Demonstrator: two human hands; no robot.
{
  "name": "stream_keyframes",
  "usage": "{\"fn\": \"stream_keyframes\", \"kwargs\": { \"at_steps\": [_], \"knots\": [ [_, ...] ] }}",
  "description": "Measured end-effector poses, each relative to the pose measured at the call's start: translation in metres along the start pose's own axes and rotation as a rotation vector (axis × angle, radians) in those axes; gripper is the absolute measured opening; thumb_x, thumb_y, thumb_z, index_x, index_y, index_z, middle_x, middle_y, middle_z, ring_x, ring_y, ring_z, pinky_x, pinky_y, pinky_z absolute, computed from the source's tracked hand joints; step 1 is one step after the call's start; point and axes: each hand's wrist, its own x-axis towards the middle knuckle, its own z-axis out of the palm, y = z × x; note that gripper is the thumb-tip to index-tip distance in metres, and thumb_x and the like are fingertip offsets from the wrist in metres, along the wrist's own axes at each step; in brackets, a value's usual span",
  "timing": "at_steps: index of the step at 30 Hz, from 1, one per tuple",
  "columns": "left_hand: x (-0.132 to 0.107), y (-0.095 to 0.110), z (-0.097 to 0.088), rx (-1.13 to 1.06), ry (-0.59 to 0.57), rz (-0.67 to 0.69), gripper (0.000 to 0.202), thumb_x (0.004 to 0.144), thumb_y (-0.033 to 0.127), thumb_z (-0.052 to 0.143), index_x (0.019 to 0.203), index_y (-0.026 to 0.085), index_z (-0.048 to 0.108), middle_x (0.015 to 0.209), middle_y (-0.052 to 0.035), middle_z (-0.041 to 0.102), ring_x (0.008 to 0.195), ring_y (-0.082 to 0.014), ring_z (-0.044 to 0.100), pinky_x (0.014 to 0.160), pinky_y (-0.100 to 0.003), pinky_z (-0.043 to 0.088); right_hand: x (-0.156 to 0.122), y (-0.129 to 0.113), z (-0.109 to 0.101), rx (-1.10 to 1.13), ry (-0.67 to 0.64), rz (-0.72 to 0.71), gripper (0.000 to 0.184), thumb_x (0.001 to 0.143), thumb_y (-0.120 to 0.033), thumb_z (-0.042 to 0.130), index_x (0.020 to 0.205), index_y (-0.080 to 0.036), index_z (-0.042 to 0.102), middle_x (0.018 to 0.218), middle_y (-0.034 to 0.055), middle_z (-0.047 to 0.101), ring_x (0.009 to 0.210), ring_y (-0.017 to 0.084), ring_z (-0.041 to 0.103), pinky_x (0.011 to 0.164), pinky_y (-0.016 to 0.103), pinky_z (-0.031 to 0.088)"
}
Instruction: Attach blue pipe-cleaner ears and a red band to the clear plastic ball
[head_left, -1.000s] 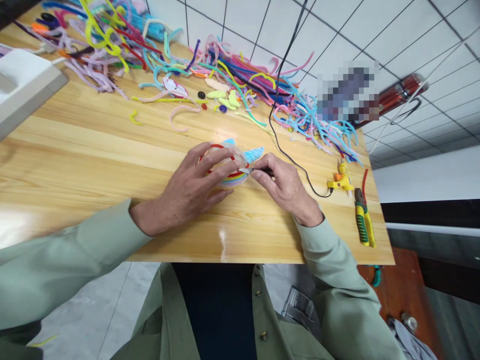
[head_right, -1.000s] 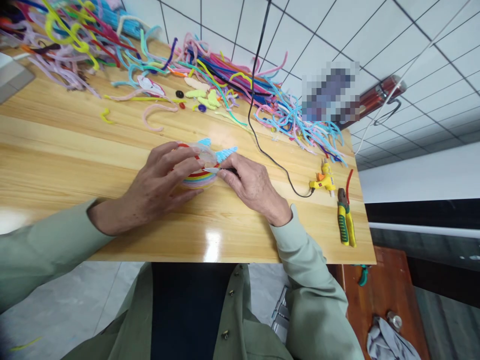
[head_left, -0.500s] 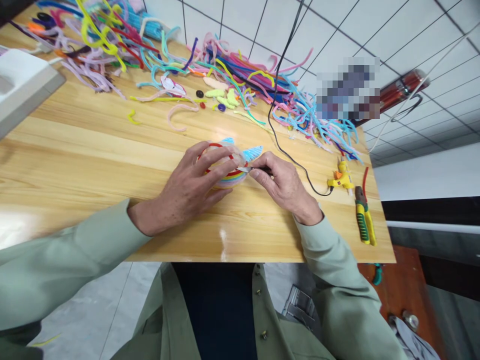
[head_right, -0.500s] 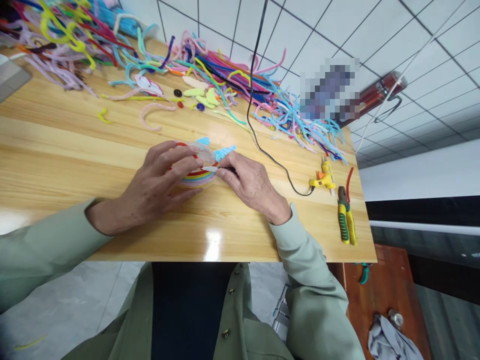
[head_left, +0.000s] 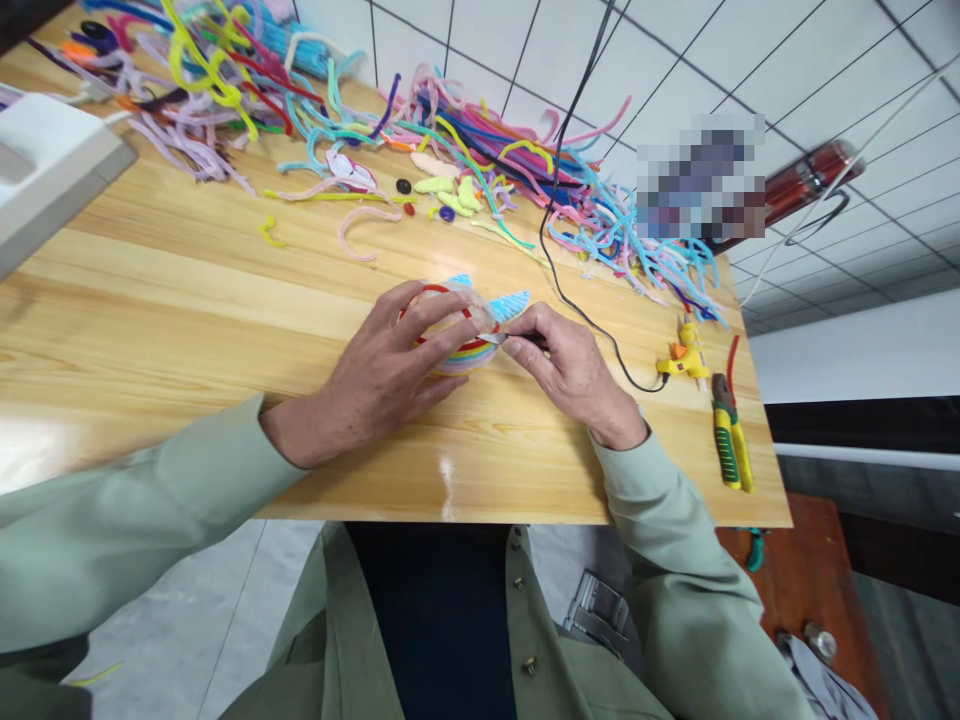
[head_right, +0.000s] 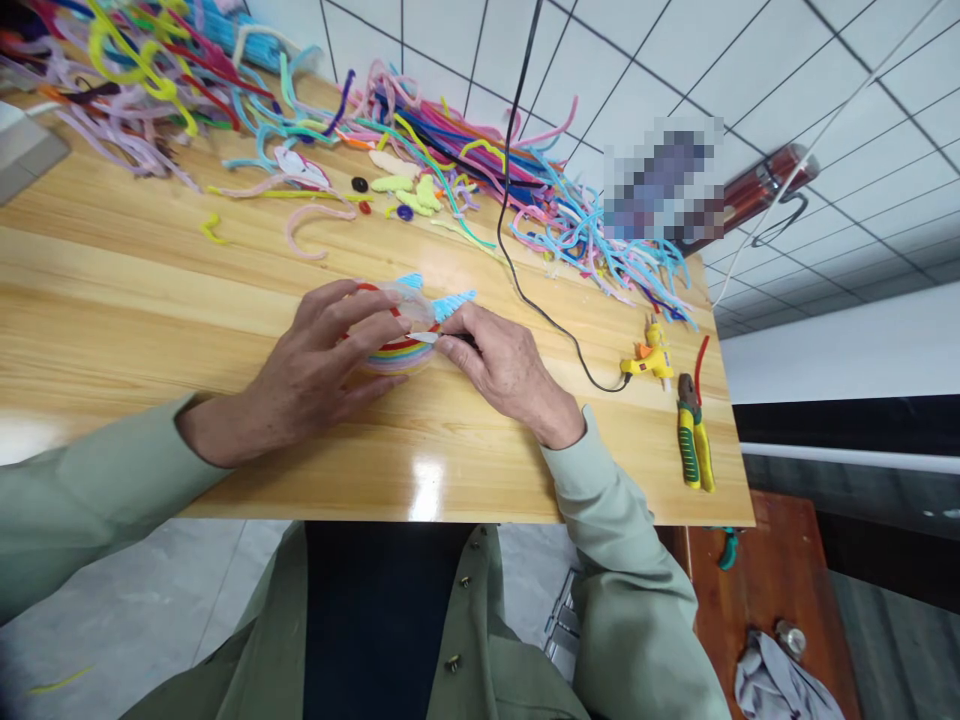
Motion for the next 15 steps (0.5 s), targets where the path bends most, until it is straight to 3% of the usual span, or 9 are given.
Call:
{"fn": "stream_keyframes", "kwargs": {
  "at_steps": [3,9,15],
  "knots": [
    [-0.0004,0.0016,-0.0003,-0.033,-0.015,-0.047,0.055,0.11,0.027,0.068,0.16,0.032,0.048,0.155,-0.0109,0.07,0.146,-0.0293,0.066,0.127,-0.057,0.057,-0.0002,0.0003,-0.0001,-0.001,-0.007,0.016,0.032,0.116,-0.053,0.057,0.107,-0.025,0.07,0.098,0.0035,0.077,0.082,0.019,0.066,0.079,0.033,0.052],
    [-0.0016,0.002,-0.0021,-0.021,-0.04,-0.035,0.057,0.107,0.024,0.073,0.159,0.026,0.05,0.156,-0.0139,0.069,0.148,-0.0317,0.064,0.128,-0.056,0.056,-0.0006,0.0005,0.0001,0.0,0.0,0.001,0.029,0.117,-0.05,0.058,0.108,-0.025,0.07,0.099,0.0035,0.077,0.083,0.018,0.067,0.078,0.033,0.051],
    [-0.0009,0.0013,-0.0018,-0.01,-0.023,-0.044,0.055,0.11,0.029,0.069,0.16,0.03,0.049,0.155,-0.0101,0.069,0.147,-0.0294,0.064,0.127,-0.056,0.058,-0.0012,0.001,0.0006,-0.001,-0.002,0.024,0.033,0.116,-0.055,0.058,0.107,-0.025,0.07,0.098,0.0037,0.077,0.083,0.019,0.067,0.078,0.033,0.051]
  ]
}}
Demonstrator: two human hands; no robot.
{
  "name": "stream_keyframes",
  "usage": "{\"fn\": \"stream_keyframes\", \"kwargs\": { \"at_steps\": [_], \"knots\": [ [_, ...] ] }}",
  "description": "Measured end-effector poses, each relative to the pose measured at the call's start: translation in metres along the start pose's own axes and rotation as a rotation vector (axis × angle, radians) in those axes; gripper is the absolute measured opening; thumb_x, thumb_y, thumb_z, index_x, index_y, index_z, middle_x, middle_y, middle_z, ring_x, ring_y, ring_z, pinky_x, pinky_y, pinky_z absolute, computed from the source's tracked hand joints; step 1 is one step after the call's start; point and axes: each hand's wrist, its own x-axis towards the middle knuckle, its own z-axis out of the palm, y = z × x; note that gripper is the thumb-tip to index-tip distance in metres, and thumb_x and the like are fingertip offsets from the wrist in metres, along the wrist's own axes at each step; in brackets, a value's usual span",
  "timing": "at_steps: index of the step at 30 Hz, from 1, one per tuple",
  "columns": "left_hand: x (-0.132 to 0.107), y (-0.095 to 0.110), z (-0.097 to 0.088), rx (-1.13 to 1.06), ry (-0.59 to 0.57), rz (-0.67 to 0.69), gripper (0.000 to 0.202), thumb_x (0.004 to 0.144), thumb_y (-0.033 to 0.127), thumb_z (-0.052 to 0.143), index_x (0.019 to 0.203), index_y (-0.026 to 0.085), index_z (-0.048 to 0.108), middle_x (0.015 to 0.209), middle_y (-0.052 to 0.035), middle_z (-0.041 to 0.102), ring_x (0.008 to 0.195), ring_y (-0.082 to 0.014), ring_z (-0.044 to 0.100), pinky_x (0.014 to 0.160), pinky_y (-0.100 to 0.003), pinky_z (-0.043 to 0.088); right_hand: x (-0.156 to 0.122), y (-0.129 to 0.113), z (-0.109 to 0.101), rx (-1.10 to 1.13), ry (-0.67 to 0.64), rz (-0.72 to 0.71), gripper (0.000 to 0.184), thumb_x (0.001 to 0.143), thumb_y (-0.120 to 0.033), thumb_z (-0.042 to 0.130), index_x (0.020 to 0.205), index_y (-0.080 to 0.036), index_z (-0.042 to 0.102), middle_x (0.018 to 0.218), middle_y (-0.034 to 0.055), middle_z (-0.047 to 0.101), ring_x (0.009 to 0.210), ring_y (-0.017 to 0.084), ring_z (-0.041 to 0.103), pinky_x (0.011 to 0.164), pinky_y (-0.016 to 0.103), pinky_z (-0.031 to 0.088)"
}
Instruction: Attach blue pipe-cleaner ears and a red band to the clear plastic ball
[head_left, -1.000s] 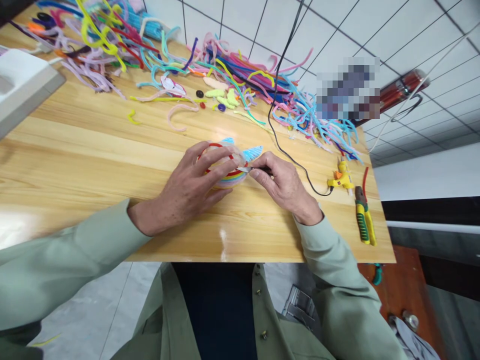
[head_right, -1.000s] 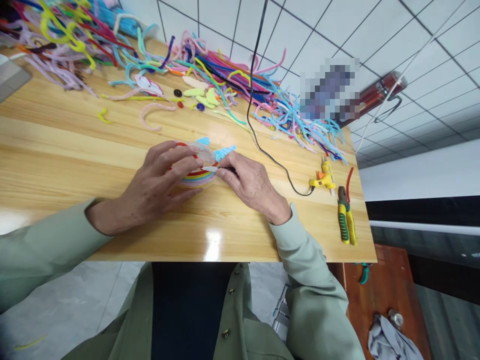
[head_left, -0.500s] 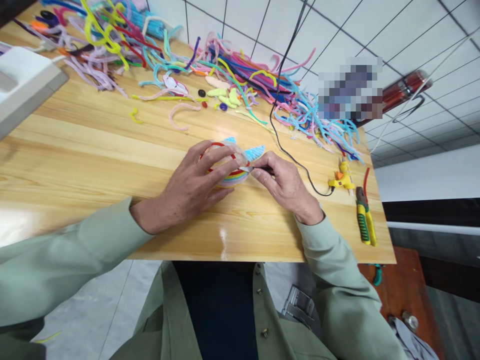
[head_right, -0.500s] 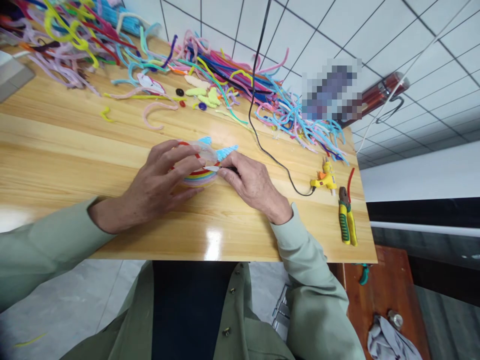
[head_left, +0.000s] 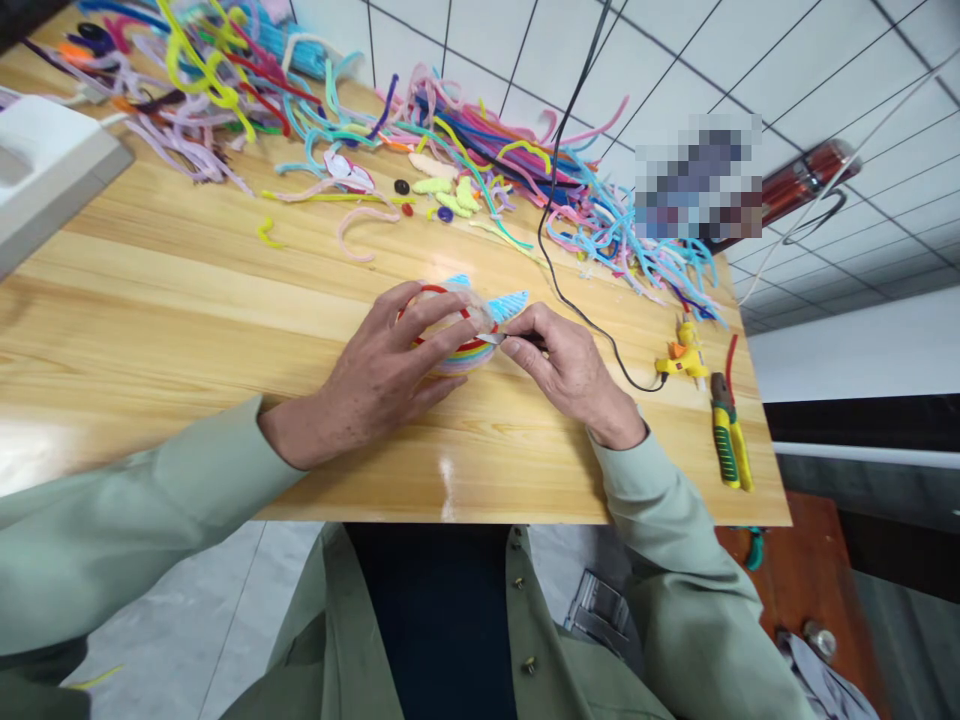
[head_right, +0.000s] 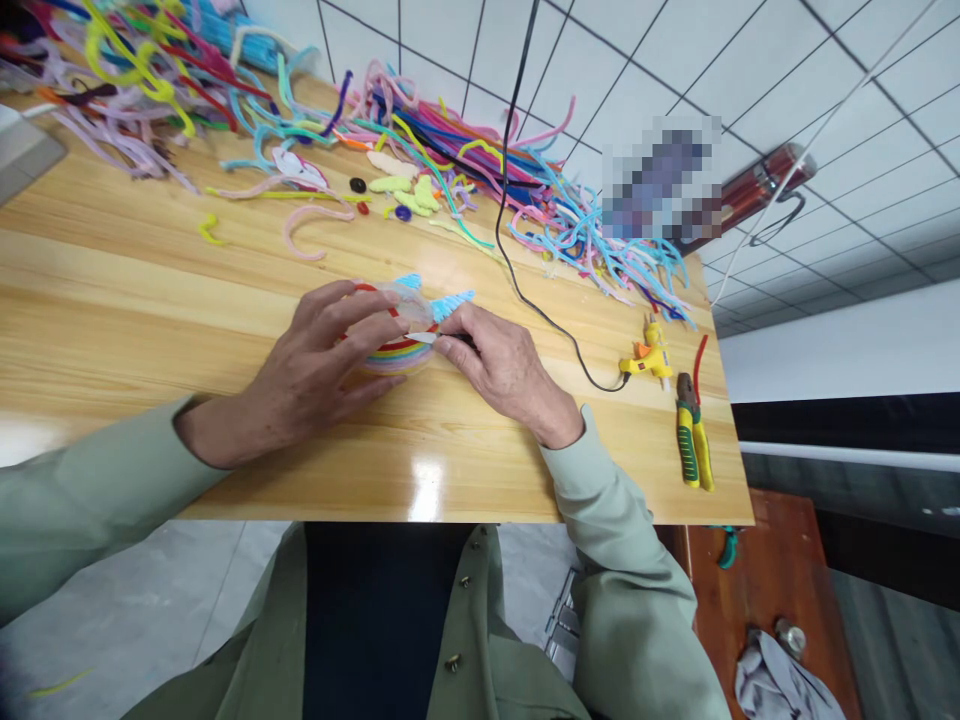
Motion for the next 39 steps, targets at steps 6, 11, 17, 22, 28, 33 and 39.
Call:
{"fn": "stream_keyframes", "kwargs": {
  "at_steps": [6,11,17,22,28,33,39],
  "knots": [
    [-0.0009,-0.001,0.002,-0.002,-0.003,-0.006,0.054,0.111,0.032,0.067,0.161,0.033,0.047,0.154,-0.008,0.069,0.147,-0.028,0.065,0.127,-0.057,0.058,0.0003,-0.0002,0.0004,0.004,0.007,-0.013,0.032,0.116,-0.053,0.058,0.107,-0.025,0.071,0.097,0.0034,0.077,0.081,0.018,0.065,0.078,0.033,0.052],
    [-0.0016,-0.0015,0.0037,-0.034,-0.002,-0.024,0.06,0.108,0.028,0.07,0.162,0.036,0.046,0.155,-0.0086,0.069,0.147,-0.031,0.064,0.126,-0.06,0.058,0.0007,-0.0002,0.0002,0.006,0.015,-0.025,0.029,0.116,-0.05,0.059,0.106,-0.024,0.07,0.096,0.0029,0.076,0.08,0.018,0.065,0.077,0.033,0.051],
    [-0.0017,0.001,0.003,-0.019,0.007,-0.041,0.055,0.11,0.031,0.066,0.161,0.037,0.047,0.155,-0.0079,0.068,0.146,-0.031,0.064,0.125,-0.059,0.059,0.0005,-0.0002,-0.0002,0.008,0.005,-0.044,0.025,0.116,-0.045,0.06,0.107,-0.024,0.069,0.096,0.0027,0.075,0.08,0.017,0.065,0.077,0.032,0.05],
    [-0.003,0.0016,0.0027,0.001,-0.006,-0.042,0.051,0.11,0.028,0.066,0.158,0.032,0.049,0.156,-0.0096,0.068,0.148,-0.0305,0.063,0.129,-0.055,0.057,0.0007,0.0,0.0001,0.008,-0.001,-0.032,0.026,0.116,-0.046,0.059,0.107,-0.024,0.069,0.096,0.0031,0.076,0.081,0.018,0.064,0.078,0.033,0.051],
    [-0.0035,-0.0018,0.0013,-0.038,-0.05,-0.071,0.048,0.111,0.039,0.066,0.157,0.035,0.053,0.158,-0.0065,0.067,0.151,-0.0306,0.062,0.13,-0.059,0.054,0.0007,0.0011,0.0011,0.013,0.014,-0.055,0.027,0.117,-0.046,0.059,0.106,-0.023,0.069,0.096,0.0026,0.075,0.081,0.017,0.065,0.078,0.032,0.05],
    [-0.0021,-0.0018,-0.0008,-0.131,-0.097,-0.13,0.042,0.112,0.041,0.065,0.153,0.034,0.059,0.16,-0.0062,0.066,0.153,-0.031,0.06,0.134,-0.059,0.048,0.0001,0.0006,0.0006,0.017,0.005,-0.043,0.026,0.117,-0.046,0.059,0.107,-0.024,0.069,0.096,0.0024,0.075,0.082,0.017,0.066,0.079,0.032,0.05],
    [-0.0009,-0.0018,0.0044,-0.032,0.023,0.026,0.054,0.112,0.032,0.066,0.163,0.028,0.049,0.155,-0.012,0.067,0.149,-0.0286,0.061,0.129,-0.053,0.053,0.0001,0.001,0.0007,0.028,0.0,-0.014,0.027,0.116,-0.048,0.06,0.108,-0.024,0.07,0.097,0.0028,0.076,0.082,0.018,0.065,0.079,0.032,0.051]
  ]
}}
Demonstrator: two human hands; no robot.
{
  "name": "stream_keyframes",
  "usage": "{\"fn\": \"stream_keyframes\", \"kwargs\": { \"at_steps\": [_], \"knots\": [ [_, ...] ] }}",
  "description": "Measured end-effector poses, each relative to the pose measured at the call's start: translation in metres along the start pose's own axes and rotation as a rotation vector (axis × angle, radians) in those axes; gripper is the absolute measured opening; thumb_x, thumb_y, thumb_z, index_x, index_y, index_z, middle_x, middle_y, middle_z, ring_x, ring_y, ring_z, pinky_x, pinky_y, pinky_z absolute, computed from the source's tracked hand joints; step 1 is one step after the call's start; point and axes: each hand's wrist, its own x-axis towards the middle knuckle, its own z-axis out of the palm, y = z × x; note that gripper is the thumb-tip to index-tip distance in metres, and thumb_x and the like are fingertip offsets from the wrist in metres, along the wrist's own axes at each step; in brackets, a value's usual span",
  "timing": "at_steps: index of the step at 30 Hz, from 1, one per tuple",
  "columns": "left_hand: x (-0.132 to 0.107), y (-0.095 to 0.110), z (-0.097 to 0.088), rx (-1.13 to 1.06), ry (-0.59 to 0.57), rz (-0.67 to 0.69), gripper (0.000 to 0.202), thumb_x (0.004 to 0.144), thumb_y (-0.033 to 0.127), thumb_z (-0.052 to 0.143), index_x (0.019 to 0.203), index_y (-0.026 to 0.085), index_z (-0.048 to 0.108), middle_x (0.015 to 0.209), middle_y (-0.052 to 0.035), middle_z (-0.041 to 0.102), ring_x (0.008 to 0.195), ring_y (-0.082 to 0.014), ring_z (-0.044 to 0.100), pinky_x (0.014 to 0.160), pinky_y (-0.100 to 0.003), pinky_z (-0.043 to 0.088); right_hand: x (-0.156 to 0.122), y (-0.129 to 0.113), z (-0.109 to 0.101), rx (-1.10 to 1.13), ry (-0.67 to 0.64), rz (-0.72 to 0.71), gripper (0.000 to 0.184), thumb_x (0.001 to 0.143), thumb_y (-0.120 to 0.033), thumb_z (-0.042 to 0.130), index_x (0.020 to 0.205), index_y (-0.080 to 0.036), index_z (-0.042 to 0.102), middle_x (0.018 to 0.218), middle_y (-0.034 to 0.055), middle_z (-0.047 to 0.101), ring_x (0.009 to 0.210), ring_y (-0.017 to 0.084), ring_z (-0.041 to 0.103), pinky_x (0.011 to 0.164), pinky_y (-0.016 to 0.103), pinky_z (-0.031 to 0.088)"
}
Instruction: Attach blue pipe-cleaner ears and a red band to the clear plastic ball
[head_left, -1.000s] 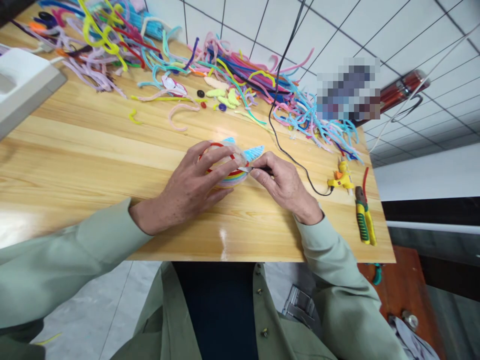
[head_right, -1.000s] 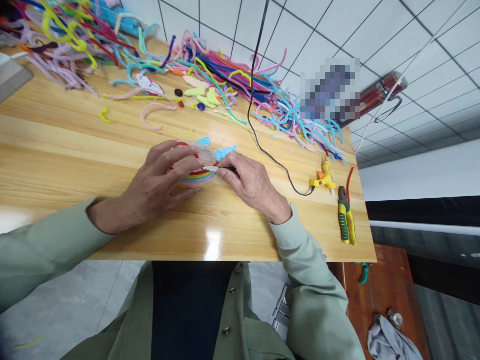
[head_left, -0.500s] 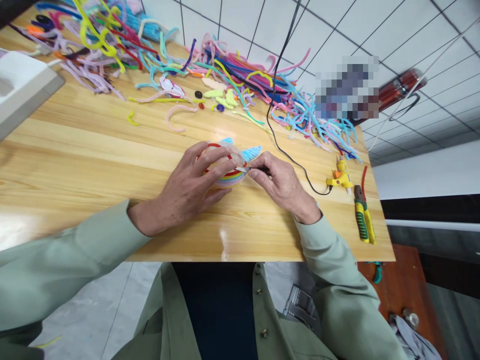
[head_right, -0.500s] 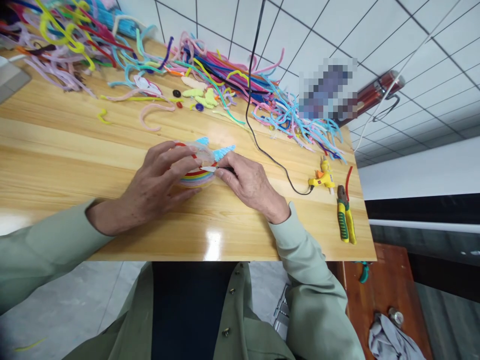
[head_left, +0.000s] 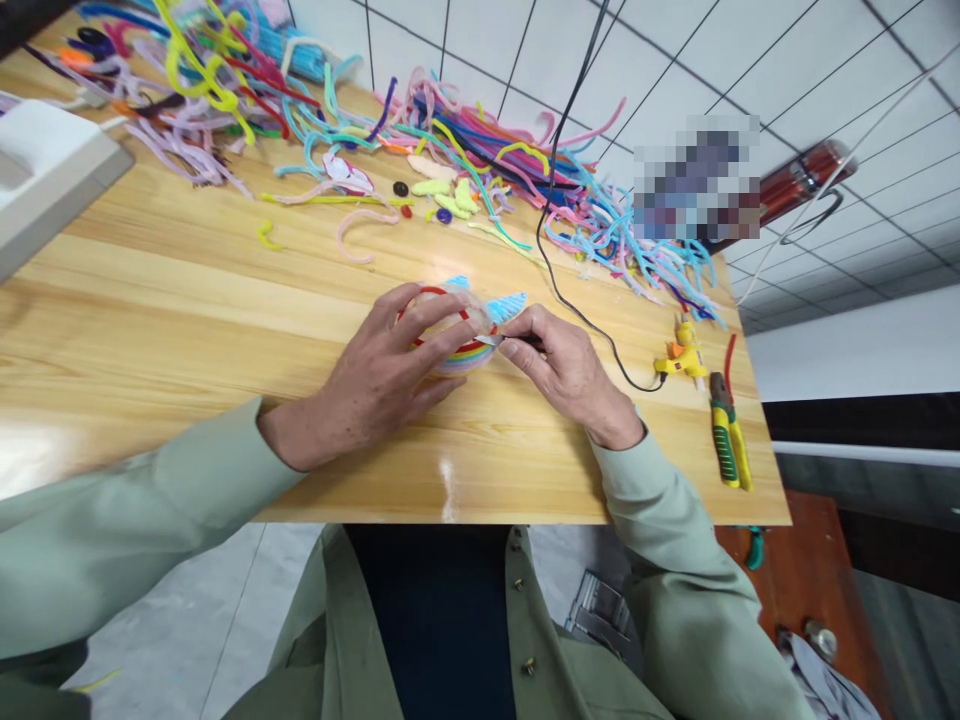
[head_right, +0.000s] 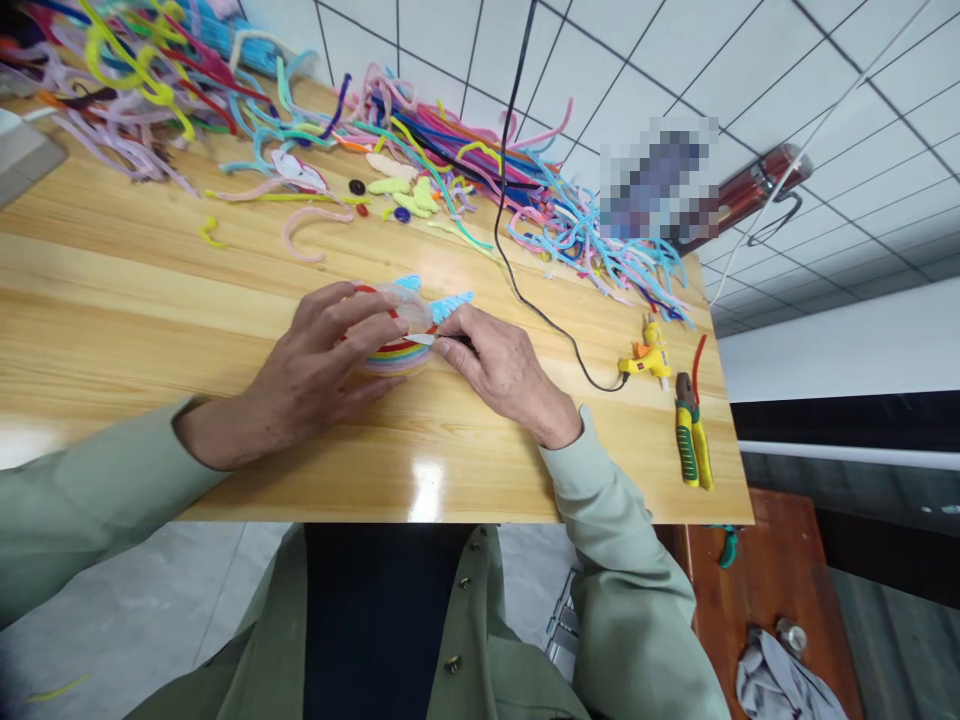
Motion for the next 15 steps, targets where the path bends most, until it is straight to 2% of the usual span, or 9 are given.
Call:
{"fn": "stream_keyframes", "kwargs": {
  "at_steps": [6,11,15],
  "knots": [
    [-0.0005,0.0016,-0.0018,-0.012,-0.021,-0.027,0.054,0.11,0.031,0.07,0.161,0.028,0.051,0.155,-0.0123,0.067,0.151,-0.0294,0.059,0.13,-0.054,0.053,0.0005,-0.0003,0.0004,0.013,-0.006,0.003,0.027,0.116,-0.047,0.06,0.108,-0.024,0.07,0.097,0.0029,0.076,0.082,0.017,0.065,0.08,0.032,0.051],
    [-0.0017,0.0032,-0.0047,-0.124,-0.086,-0.146,0.043,0.113,0.033,0.066,0.155,0.032,0.059,0.161,-0.0065,0.065,0.155,-0.0294,0.058,0.136,-0.057,0.046,0.0005,0.0007,0.001,0.024,-0.001,0.005,0.025,0.116,-0.046,0.061,0.107,-0.024,0.07,0.097,0.0025,0.076,0.082,0.017,0.066,0.08,0.033,0.051],
    [-0.0015,0.0018,-0.0032,-0.021,-0.045,-0.056,0.052,0.11,0.03,0.069,0.16,0.032,0.054,0.158,-0.0099,0.066,0.152,-0.0308,0.058,0.13,-0.056,0.051,0.0007,0.0003,0.0012,0.048,0.004,0.001,0.025,0.116,-0.045,0.061,0.106,-0.024,0.07,0.095,0.0022,0.075,0.082,0.017,0.066,0.079,0.032,0.051]
  ]
}}
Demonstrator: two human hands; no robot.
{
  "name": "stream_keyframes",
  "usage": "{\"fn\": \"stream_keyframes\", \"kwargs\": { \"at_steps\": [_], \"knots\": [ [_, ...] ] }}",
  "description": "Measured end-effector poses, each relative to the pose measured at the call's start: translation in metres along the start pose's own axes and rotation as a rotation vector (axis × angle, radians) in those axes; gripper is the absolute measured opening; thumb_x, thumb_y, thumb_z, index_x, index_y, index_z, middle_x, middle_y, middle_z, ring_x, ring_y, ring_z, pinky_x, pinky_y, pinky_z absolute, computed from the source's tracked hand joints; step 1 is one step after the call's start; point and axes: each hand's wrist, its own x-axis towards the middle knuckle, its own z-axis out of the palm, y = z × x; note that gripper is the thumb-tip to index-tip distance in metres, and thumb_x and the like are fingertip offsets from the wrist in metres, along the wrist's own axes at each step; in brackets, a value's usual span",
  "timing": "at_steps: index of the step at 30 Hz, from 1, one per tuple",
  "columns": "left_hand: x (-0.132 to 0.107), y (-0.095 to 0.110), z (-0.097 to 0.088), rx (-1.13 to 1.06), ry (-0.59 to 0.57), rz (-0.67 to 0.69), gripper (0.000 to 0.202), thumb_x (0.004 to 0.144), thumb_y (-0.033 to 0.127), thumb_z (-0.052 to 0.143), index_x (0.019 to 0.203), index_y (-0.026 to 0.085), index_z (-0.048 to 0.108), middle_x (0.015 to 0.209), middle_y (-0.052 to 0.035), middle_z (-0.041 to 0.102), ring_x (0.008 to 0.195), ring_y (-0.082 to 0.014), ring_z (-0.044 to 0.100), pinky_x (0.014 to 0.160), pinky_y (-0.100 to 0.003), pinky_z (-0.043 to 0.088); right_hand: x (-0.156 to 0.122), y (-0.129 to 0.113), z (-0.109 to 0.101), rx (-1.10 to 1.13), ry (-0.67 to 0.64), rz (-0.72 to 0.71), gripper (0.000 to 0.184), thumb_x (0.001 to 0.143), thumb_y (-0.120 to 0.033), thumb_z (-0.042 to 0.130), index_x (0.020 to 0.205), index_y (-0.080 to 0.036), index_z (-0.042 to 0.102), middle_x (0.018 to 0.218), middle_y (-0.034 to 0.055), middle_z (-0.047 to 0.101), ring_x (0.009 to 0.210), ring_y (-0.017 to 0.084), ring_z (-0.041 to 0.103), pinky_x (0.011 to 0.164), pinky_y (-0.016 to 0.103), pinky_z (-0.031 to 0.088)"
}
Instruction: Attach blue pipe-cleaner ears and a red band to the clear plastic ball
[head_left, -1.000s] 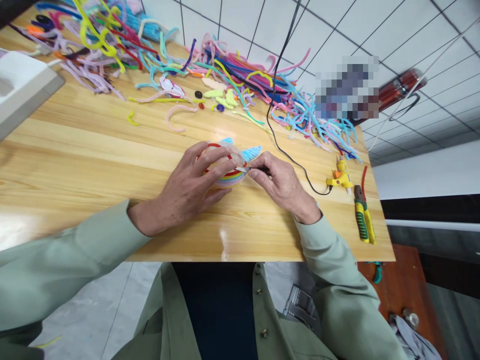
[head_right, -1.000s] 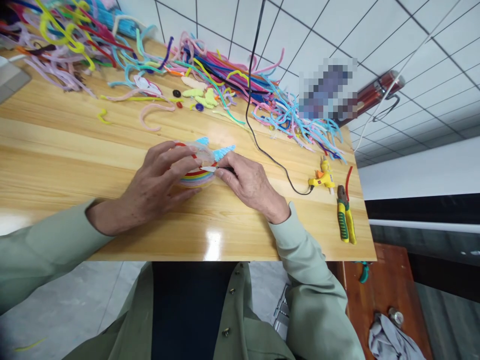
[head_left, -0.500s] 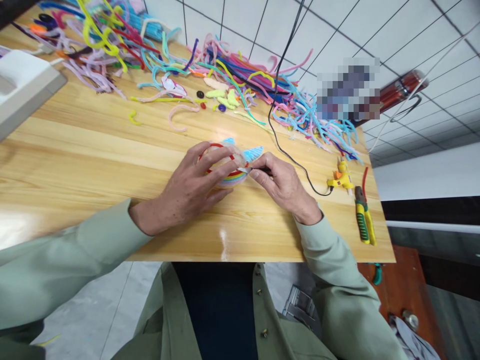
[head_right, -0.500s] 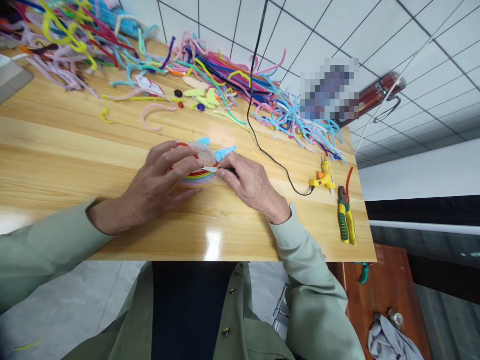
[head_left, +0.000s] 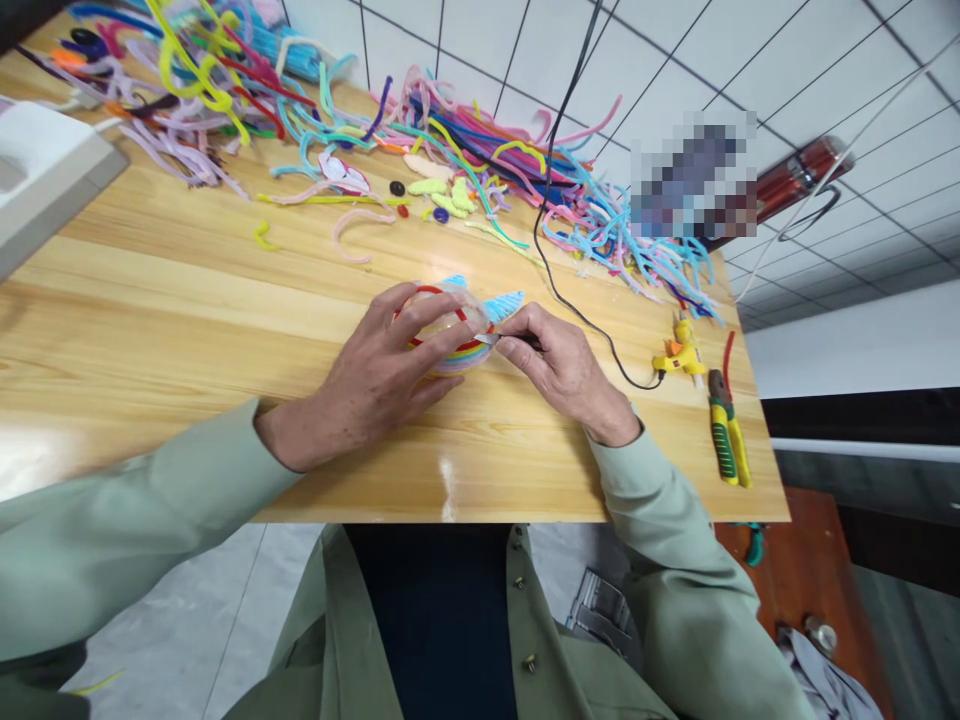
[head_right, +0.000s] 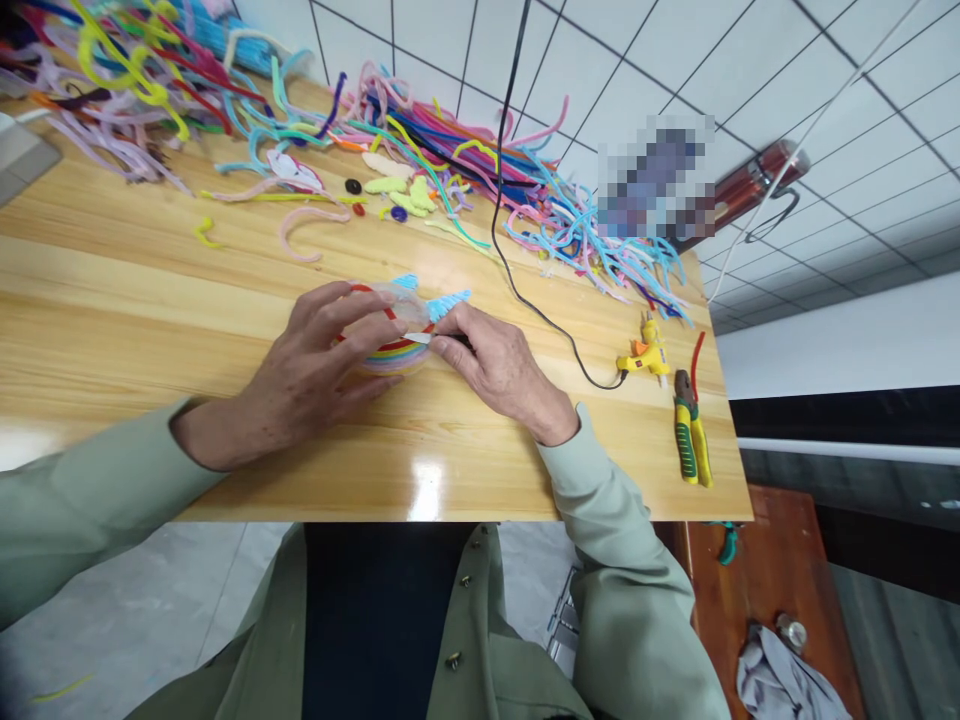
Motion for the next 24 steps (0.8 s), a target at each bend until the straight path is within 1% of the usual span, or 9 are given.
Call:
{"fn": "stream_keyframes", "kwargs": {
  "at_steps": [4,8,11,14,16,18,20,22,24],
  "knots": [
    [0.001,-0.001,0.002,0.011,0.025,0.026,0.054,0.109,0.028,0.069,0.161,0.031,0.052,0.156,-0.0117,0.066,0.149,-0.0301,0.06,0.129,-0.054,0.053,0.0,0.0,-0.001,-0.002,-0.001,0.001,0.026,0.116,-0.047,0.061,0.106,-0.024,0.07,0.096,0.0025,0.075,0.082,0.018,0.066,0.08,0.033,0.051],
    [0.001,-0.001,0.003,-0.005,0.014,-0.002,0.058,0.109,0.029,0.068,0.163,0.036,0.049,0.158,-0.0091,0.066,0.15,-0.03,0.06,0.13,-0.056,0.052,0.0,0.002,0.0,-0.016,0.001,-0.014,0.026,0.116,-0.046,0.06,0.107,-0.024,0.07,0.096,0.0021,0.076,0.082,0.017,0.066,0.08,0.032,0.051],
    [0.0,0.001,0.003,0.008,0.005,-0.015,0.058,0.109,0.028,0.069,0.163,0.036,0.05,0.158,-0.0096,0.066,0.151,-0.0314,0.06,0.129,-0.057,0.053,0.0,0.001,0.0,-0.021,0.01,-0.035,0.025,0.116,-0.045,0.061,0.107,-0.024,0.07,0.096,0.0017,0.075,0.08,0.016,0.064,0.078,0.031,0.05],
    [0.0,0.003,0.002,0.005,0.012,-0.021,0.058,0.108,0.026,0.069,0.162,0.036,0.051,0.159,-0.0093,0.066,0.151,-0.0307,0.059,0.129,-0.056,0.054,-0.002,-0.002,-0.01,-0.021,0.009,-0.023,0.026,0.115,-0.046,0.062,0.104,-0.024,0.07,0.092,0.0006,0.073,0.077,0.016,0.062,0.076,0.031,0.049],
    [0.001,0.004,0.0,0.002,-0.002,-0.026,0.056,0.109,0.025,0.068,0.161,0.036,0.051,0.16,-0.0083,0.064,0.151,-0.0294,0.059,0.13,-0.056,0.052,-0.007,0.0,-0.026,-0.029,0.04,0.022,0.03,0.114,-0.051,0.064,0.101,-0.024,0.07,0.087,-0.0005,0.07,0.075,0.016,0.06,0.074,0.031,0.048],
    [0.002,0.002,-0.002,0.001,-0.021,-0.029,0.054,0.109,0.027,0.068,0.16,0.036,0.051,0.161,-0.0076,0.063,0.148,-0.0292,0.06,0.131,-0.057,0.051,-0.015,0.01,-0.047,-0.073,0.136,0.105,0.033,0.111,-0.055,0.065,0.101,-0.025,0.07,0.084,-0.001,0.068,0.074,0.017,0.058,0.072,0.032,0.047],
    [0.001,-0.001,-0.001,-0.03,-0.02,-0.028,0.052,0.109,0.031,0.069,0.158,0.036,0.052,0.16,-0.0072,0.064,0.145,-0.0312,0.061,0.13,-0.059,0.051,-0.023,0.029,-0.069,-0.184,0.275,0.233,0.029,0.11,-0.053,0.066,0.101,-0.025,0.069,0.085,-0.0004,0.068,0.076,0.018,0.057,0.074,0.033,0.047],
    [0.0,-0.005,0.002,-0.105,-0.001,-0.03,0.052,0.108,0.035,0.072,0.157,0.038,0.055,0.158,-0.0066,0.065,0.144,-0.0347,0.061,0.128,-0.061,0.052,-0.031,0.053,-0.086,-0.352,0.36,0.434,0.018,0.105,-0.042,0.067,0.1,-0.025,0.069,0.09,0.0019,0.072,0.082,0.022,0.061,0.08,0.036,0.048],
    [-0.002,-0.01,0.005,-0.162,0.021,-0.039,0.052,0.105,0.036,0.074,0.155,0.041,0.058,0.156,-0.005,0.066,0.143,-0.0371,0.061,0.126,-0.063,0.053,-0.035,0.078,-0.095,-0.526,0.366,0.666,0.01,0.101,-0.033,0.066,0.098,-0.023,0.07,0.095,0.0073,0.075,0.09,0.027,0.064,0.087,0.041,0.05]
  ]
}}
